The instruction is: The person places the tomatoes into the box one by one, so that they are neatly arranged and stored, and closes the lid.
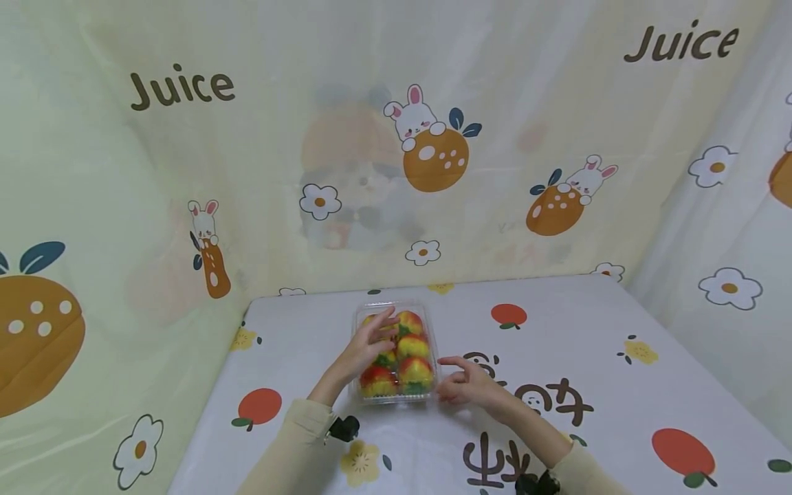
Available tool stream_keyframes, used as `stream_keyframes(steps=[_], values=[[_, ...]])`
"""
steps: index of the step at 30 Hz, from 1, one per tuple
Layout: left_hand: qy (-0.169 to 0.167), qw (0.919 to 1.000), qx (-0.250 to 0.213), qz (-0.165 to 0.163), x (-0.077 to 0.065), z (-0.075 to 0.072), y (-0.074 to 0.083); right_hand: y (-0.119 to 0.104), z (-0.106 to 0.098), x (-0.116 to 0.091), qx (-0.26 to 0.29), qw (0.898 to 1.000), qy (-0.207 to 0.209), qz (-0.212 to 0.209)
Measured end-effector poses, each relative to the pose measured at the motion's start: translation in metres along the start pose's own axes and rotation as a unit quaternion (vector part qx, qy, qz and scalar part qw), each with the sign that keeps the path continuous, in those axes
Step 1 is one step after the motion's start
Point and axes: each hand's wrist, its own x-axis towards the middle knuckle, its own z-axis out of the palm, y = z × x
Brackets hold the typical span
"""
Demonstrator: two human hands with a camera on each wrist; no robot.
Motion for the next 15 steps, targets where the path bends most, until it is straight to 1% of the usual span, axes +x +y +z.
stream_keyframes(steps=[4,7,11,15], values=[[-0.006,0.9994,0.033,-0.004,-0.005,0.002,0.017,-0.003,-0.008,0.007,-0.017,1.000,0.015,0.015],[-0.008,0.9986,0.051,-0.011,-0.004,0.003,0.020,-0.006,-0.012,0.014,-0.019,0.999,0.028,0.024],[0.010,0.9975,0.069,0.003,0.000,0.004,0.001,-0.011,-0.017,0.026,-0.013,0.998,0.047,0.038],[0.020,0.9956,0.090,0.019,0.000,0.006,-0.004,-0.017,-0.021,0.043,-0.002,0.997,0.067,0.049]])
